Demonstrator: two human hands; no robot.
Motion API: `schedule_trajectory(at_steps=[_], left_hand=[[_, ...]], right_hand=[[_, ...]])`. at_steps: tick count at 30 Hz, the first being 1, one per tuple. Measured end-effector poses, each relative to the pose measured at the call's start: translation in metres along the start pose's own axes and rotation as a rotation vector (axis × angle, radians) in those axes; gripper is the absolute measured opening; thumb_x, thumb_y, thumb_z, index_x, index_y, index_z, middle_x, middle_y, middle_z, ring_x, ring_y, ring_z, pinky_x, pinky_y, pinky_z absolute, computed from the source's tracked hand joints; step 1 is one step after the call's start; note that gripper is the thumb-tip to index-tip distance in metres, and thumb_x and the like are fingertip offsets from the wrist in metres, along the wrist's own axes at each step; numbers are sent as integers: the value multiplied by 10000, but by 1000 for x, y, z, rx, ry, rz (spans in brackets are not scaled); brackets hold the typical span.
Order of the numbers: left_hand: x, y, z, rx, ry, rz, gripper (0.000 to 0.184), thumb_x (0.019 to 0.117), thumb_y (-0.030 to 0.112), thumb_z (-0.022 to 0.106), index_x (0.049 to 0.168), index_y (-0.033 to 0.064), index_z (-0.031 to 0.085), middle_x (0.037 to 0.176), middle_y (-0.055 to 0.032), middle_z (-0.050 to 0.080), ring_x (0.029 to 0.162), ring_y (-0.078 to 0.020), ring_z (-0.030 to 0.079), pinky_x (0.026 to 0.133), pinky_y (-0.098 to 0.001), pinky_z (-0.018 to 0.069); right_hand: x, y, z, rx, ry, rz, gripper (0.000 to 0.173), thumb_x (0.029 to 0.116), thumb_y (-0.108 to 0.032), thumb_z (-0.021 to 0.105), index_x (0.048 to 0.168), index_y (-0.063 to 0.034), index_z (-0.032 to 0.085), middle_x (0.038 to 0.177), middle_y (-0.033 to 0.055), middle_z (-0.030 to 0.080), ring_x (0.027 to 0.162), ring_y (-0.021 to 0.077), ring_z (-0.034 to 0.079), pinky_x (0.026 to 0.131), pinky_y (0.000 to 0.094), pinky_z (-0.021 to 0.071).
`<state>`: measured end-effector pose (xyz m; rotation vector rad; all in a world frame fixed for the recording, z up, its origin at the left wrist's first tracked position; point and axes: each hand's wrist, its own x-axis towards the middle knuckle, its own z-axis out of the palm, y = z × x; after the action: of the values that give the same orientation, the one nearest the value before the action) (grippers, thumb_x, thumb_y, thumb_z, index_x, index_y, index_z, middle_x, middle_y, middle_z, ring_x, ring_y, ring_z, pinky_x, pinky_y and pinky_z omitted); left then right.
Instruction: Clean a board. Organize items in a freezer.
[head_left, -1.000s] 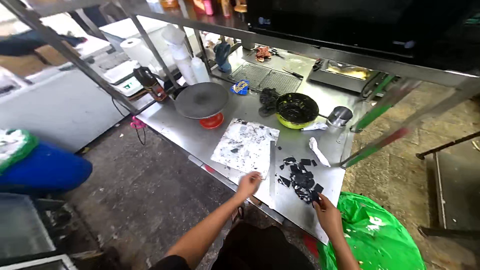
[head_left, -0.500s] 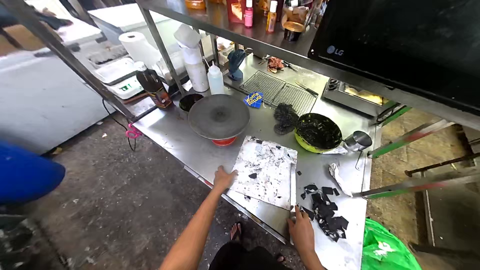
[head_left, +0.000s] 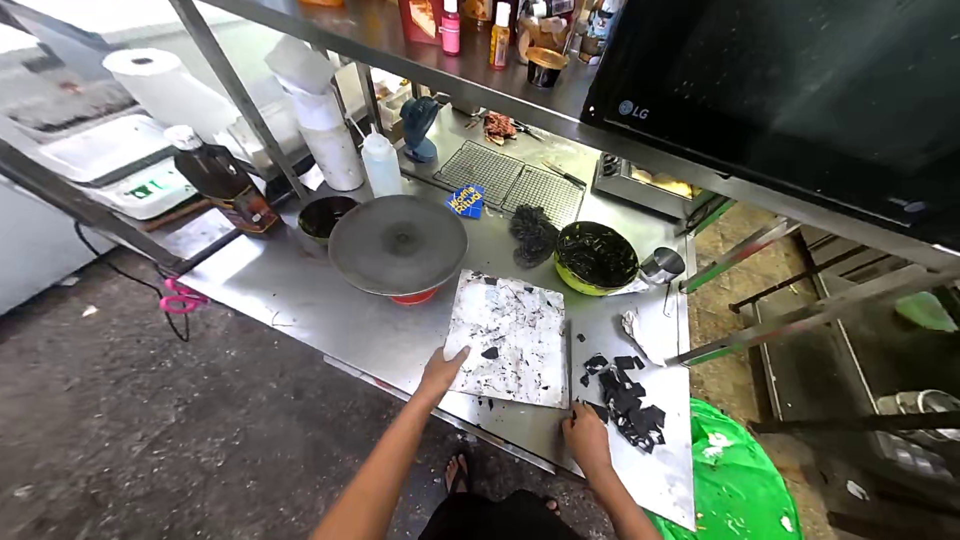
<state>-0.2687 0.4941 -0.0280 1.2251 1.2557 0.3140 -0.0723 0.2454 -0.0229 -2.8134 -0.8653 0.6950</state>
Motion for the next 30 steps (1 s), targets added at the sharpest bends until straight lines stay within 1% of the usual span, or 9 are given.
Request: schedule_trajectory(at_steps=[2,6,9,11,14,15,20,25,30], left_hand=[[1,-1,-4,-143,-90,-5,543,1029,440,599,1346,0,583,1172,-223,695,1048,-315,699,930,-507,569],[-4,-14,-6,-302,-153,26,441,1100,341,467,1332,-19,573,1136,-212,703,998,-285,718,883,-477,601],[-29,-28,2,-315,-141,65,392,1115,264,432,1305,-50,569,1114,-205,702,970,-253,724,855,-442,617],[-56,-33,8,-325,-115,76,379,1119,243,417,1282,-63,570,1101,-192,702,963,-227,721,858,-415,613],[-107,-34,25,-351,-92,103,366,1122,214,395,1282,-75,554,1066,-180,717,931,-218,738,835,-405,633],[-125,-31,36,-347,-89,135,345,1120,194,396,1251,-74,569,1028,-166,725,900,-208,741,818,-396,636],[-209,1,146,-298,-92,291,257,1093,117,443,1098,-54,635,891,-93,720,805,-137,719,768,-329,621],[-272,5,282,-301,-140,328,283,1098,137,445,1097,-65,644,944,-117,708,883,-141,705,843,-323,597],[-323,-6,373,-224,-266,332,266,1091,123,470,1068,-58,664,922,-122,729,873,-155,725,835,-333,612]], right_hand=[[-2,3,3,43,10,-23,400,980,-160,535,1349,-43,636,1347,196,624,1202,331,640,1008,492,518],[-10,14,10,315,89,-33,424,1007,-145,480,1389,8,585,1308,219,641,1153,345,658,1008,521,509],[-34,28,11,630,89,-66,427,1044,-128,418,1439,13,492,1084,122,724,768,221,707,723,428,604],[-60,44,5,735,118,-178,457,1041,-119,392,1468,33,450,994,98,728,660,161,661,634,364,582],[-105,80,-14,587,208,-454,482,1063,-210,397,1484,-1,503,1039,161,696,827,223,678,792,424,582],[-120,92,-22,512,235,-551,480,1079,-265,385,1471,-38,540,1017,182,677,809,258,667,756,456,578],[-159,169,-44,430,169,-787,402,1076,-266,451,1437,-188,610,972,185,658,739,291,662,634,468,575],[-188,277,-45,466,257,-513,422,1070,-253,447,1464,-212,592,999,186,679,783,300,676,681,482,580],[-212,368,-23,429,563,-306,413,1044,-231,476,1424,-192,633,885,141,670,642,249,651,576,430,573]])
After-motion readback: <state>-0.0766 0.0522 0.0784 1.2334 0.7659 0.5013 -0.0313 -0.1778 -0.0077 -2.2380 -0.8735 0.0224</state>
